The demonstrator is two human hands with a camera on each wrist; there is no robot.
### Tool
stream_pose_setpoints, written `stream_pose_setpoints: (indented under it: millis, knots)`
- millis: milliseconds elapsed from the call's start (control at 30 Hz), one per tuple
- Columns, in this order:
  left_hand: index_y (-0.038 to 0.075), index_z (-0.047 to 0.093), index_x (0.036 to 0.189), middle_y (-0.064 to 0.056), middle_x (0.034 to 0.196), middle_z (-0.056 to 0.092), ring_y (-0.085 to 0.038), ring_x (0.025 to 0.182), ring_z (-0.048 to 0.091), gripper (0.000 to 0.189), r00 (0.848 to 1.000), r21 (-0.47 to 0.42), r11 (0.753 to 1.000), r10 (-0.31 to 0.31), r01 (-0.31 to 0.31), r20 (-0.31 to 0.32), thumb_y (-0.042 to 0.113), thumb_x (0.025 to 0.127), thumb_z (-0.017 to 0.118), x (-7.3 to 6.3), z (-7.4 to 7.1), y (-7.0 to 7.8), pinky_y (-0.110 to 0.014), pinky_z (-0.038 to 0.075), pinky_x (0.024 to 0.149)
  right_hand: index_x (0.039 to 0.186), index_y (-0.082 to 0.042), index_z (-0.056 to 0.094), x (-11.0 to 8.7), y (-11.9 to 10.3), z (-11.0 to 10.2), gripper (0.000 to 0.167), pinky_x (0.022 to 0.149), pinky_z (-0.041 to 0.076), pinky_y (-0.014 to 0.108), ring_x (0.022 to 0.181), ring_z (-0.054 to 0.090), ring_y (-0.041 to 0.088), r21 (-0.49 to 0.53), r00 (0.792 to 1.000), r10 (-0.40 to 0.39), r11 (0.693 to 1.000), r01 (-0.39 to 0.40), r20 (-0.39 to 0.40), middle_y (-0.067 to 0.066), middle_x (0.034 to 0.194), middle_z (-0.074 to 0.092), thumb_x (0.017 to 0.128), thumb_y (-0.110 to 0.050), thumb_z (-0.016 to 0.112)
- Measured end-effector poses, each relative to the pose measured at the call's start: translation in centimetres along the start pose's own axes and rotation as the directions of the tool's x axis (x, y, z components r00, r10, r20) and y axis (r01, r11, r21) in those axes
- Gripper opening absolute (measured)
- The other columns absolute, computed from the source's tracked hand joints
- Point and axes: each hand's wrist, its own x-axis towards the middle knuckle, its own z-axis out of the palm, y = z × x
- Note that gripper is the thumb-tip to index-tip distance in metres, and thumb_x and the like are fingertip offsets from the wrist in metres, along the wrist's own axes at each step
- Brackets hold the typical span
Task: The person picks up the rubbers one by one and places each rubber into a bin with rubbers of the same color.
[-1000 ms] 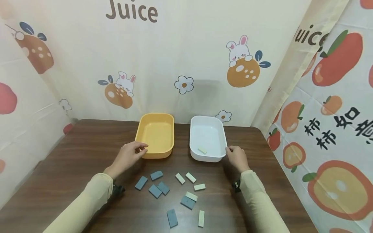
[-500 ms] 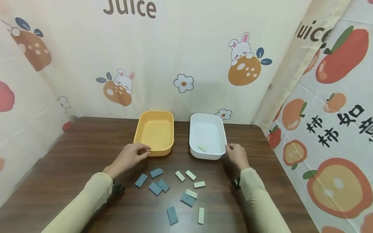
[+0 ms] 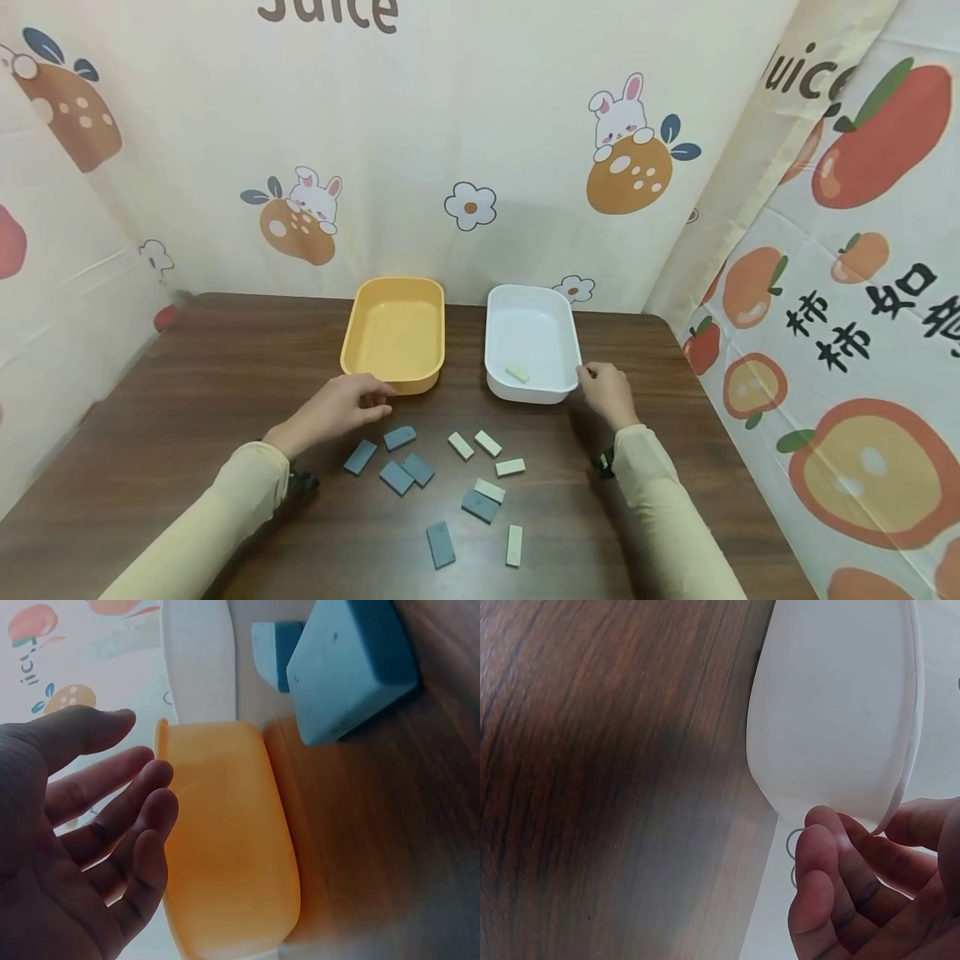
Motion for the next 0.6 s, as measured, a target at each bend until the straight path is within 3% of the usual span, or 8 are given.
stream_pose_setpoints:
  millis: [267,600]
  knots:
    - [0.007,0.072,0.111,0.0,0.097,0.07,-0.012,0.086,0.064,0.027,0.996,0.021,0.997,0.069,-0.071,0.051,0.02,0.088,0.072,0.2,0.7,0.4,-0.03,0.053,0.077,0.11,0.007,0.066,0.1,0.2,-0.1,0.038,0.063,0.05,0.031,0.066,0.063,0.016,-0.019,1.0,0.001,1.0,-0.001,-0.018,0.014,0.08,0.068,0.103,-0.024,0.044]
    - [0.01,0.071,0.113,0.003,0.092,0.063,-0.011,0.081,0.057,0.028,0.987,0.042,0.996,0.076,-0.083,0.143,0.02,0.088,0.072,-0.2,1.7,0.6,-0.028,0.049,0.073,0.113,0.007,0.066,-0.1,0.2,0.3,0.039,0.065,0.052,0.034,0.068,0.063,0.017,0.002,1.0,0.016,1.0,-0.016,-0.015,0.017,0.083,0.069,0.103,-0.023,0.044]
